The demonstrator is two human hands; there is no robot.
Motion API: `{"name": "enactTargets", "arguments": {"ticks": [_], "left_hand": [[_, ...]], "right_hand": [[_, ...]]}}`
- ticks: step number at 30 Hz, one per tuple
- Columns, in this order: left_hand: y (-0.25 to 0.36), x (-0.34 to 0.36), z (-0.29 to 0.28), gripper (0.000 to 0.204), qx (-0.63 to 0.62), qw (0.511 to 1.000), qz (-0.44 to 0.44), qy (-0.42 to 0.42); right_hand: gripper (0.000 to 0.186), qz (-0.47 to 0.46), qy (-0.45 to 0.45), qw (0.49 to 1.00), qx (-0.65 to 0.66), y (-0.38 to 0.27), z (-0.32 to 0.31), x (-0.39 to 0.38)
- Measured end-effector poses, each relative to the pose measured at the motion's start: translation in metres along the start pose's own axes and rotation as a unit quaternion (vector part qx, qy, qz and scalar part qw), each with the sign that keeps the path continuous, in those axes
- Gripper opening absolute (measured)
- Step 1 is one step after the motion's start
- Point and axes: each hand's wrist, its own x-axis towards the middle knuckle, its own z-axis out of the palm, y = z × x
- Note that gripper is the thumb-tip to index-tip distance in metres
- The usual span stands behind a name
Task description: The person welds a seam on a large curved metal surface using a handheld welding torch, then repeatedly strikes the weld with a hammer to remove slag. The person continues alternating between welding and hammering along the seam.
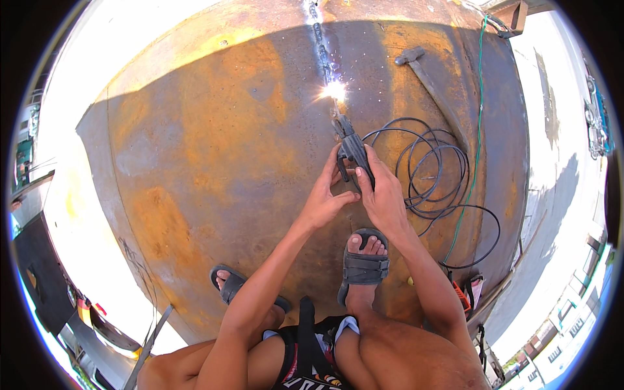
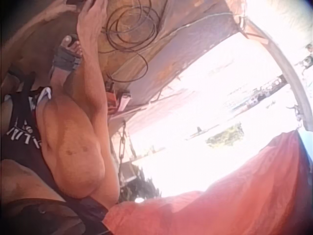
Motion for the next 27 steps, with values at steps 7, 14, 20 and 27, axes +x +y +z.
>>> {"name": "enactTargets", "arguments": {"ticks": [7,14,20,27], "left_hand": [[-0.019,-0.014,0.006,0.112,0.027,0.996,0.068,0.046],[-0.018,-0.017,0.014,0.11,0.027,0.998,0.036,0.052],[-0.009,-0.012,0.012,0.109,-0.042,0.998,0.023,0.043],[-0.011,-0.005,0.004,0.108,-0.047,0.998,0.015,0.036]], "right_hand": [[0.053,-0.045,-0.011,0.999,0.004,-0.003,-0.004,-0.015],[0.052,-0.045,0.005,0.999,0.006,0.007,0.0,-0.024],[0.053,-0.009,-0.011,0.999,0.041,-0.002,-0.003,-0.015],[0.053,0.015,-0.011,0.998,0.056,-0.007,0.0,-0.003]]}}
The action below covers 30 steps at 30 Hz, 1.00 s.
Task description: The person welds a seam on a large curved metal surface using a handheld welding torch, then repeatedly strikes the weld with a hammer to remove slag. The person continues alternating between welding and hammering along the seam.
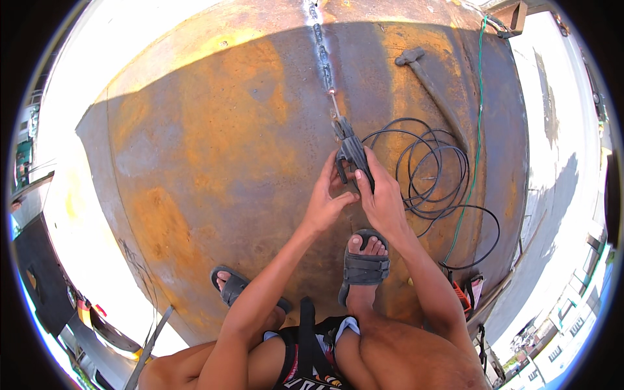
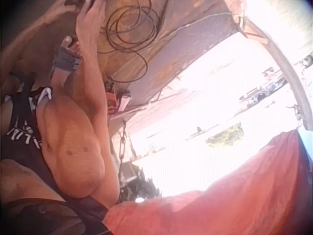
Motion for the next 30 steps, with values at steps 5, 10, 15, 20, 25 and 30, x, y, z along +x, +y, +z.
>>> {"name": "enactTargets", "arguments": {"ticks": [5,10,15,20,25,30], "left_hand": [[0.0,0.003,-0.003,0.108,-0.027,1.0,-0.003,-0.006],[0.005,0.004,0.001,0.107,-0.023,1.0,-0.012,-0.005],[0.004,0.004,0.001,0.107,-0.02,1.0,-0.007,-0.006],[0.005,0.005,-0.002,0.111,-0.021,0.999,-0.027,-0.013],[0.008,0.005,0.001,0.11,-0.017,1.0,-0.024,-0.011],[0.002,0.004,-0.002,0.109,0.033,0.999,0.0,-0.007]], "right_hand": [[0.053,0.009,-0.004,1.0,-0.005,0.003,0.002,0.003],[0.054,0.019,-0.007,1.0,-0.012,0.004,0.002,0.004],[0.054,0.023,-0.006,1.0,0.009,0.003,0.001,0.004],[0.055,0.006,0.0,1.0,-0.003,0.002,0.002,0.005],[0.055,0.011,-0.004,1.0,0.006,0.002,0.001,0.005],[0.055,-0.001,0.004,1.0,-0.025,0.002,0.0,0.004]]}}
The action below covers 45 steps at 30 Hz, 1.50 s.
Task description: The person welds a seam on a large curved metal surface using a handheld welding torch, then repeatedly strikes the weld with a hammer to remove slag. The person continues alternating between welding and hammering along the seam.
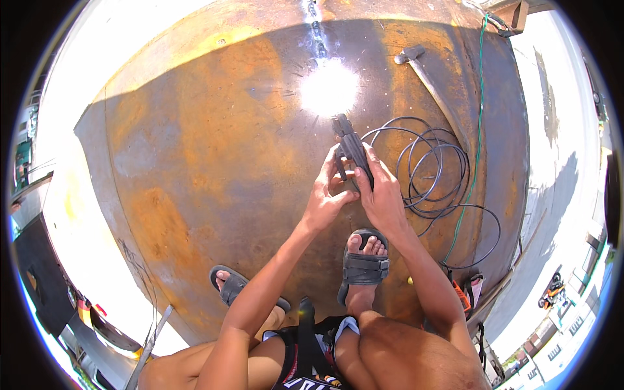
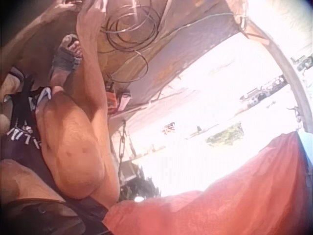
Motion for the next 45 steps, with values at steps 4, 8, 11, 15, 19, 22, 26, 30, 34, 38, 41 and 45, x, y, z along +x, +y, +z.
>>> {"name": "enactTargets", "arguments": {"ticks": [4,8,11,15,19,22,26,30,34,38,41,45], "left_hand": [[-0.012,-0.014,0.015,0.104,-0.028,0.994,0.063,0.085],[-0.024,-0.021,0.019,0.101,0.016,0.989,0.084,0.119],[-0.018,-0.024,0.023,0.1,0.008,0.993,0.07,0.098],[-0.026,-0.027,0.015,0.102,0.003,0.995,0.034,0.093],[-0.018,-0.022,0.015,0.107,-0.013,0.997,0.03,0.069],[-0.018,-0.02,0.014,0.11,-0.03,0.997,0.024,0.062],[-0.017,-0.018,0.011,0.111,-0.041,0.998,0.008,0.047],[-0.018,-0.019,0.009,0.111,-0.033,0.998,0.01,0.048],[-0.019,-0.02,0.008,0.11,-0.021,0.999,0.016,0.043],[-0.016,-0.019,0.01,0.11,-0.029,0.999,0.01,0.039],[-0.018,-0.018,0.007,0.111,-0.016,0.999,0.023,0.03],[-0.016,-0.014,0.007,0.113,-0.021,0.999,0.022,0.021]], "right_hand": [[0.056,-0.045,0.001,0.999,-0.017,-0.004,0.001,-0.012],[0.057,-0.037,-0.011,0.999,-0.007,-0.002,0.005,-0.021],[0.057,-0.037,-0.001,0.999,0.001,0.005,0.005,-0.028],[0.056,-0.021,-0.003,1.0,0.002,0.003,0.008,-0.03],[0.054,-0.02,0.008,0.999,0.037,0.007,0.008,-0.024],[0.054,-0.002,-0.004,0.999,0.049,0.003,0.004,-0.02],[0.054,-0.009,0.002,0.999,0.033,0.002,0.002,-0.017],[0.054,-0.008,-0.005,0.999,0.036,0.001,0.002,-0.016],[0.054,-0.014,-0.002,0.999,0.035,0.003,0.002,-0.016],[0.054,-0.023,0.007,0.999,0.024,0.004,0.002,-0.016],[0.054,0.0,-0.004,0.999,0.038,0.001,0.002,-0.015],[0.054,0.003,-0.005,0.999,0.047,0.004,0.003,-0.01]]}}
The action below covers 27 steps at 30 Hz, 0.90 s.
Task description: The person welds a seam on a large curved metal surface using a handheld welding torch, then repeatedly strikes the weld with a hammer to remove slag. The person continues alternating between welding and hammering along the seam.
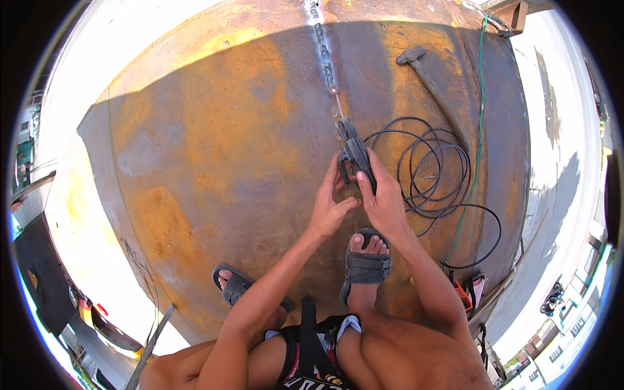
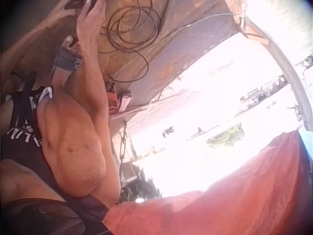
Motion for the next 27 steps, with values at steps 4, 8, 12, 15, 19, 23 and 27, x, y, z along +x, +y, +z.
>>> {"name": "enactTargets", "arguments": {"ticks": [4,8,12,15,19,23,27], "left_hand": [[0.004,0.004,0.0,0.113,-0.026,0.999,-0.023,-0.005],[0.002,0.008,-0.004,0.113,-0.031,0.999,-0.015,-0.015],[0.004,0.009,-0.003,0.112,-0.034,0.999,-0.024,-0.013],[0.005,0.009,-0.003,0.112,-0.038,0.999,-0.027,-0.012],[0.006,0.01,-0.002,0.112,-0.048,0.998,-0.026,-0.013],[0.005,0.011,-0.003,0.112,-0.042,0.999,-0.024,-0.014],[0.007,0.01,-0.001,0.113,-0.052,0.998,-0.03,-0.008]], "right_hand": [[0.054,0.004,-0.003,1.0,-0.013,-0.001,-0.001,0.006],[0.055,-0.003,-0.004,1.0,-0.025,-0.002,0.0,0.01],[0.055,0.004,-0.007,1.0,-0.026,-0.003,-0.001,0.011],[0.055,0.003,-0.004,1.0,-0.024,-0.004,0.0,0.012],[0.055,0.0,-0.001,1.0,-0.025,-0.002,0.001,0.013],[0.055,0.009,-0.005,1.0,-0.021,-0.003,0.001,0.013],[0.055,0.001,0.0,1.0,-0.025,-0.004,0.0,0.013]]}}
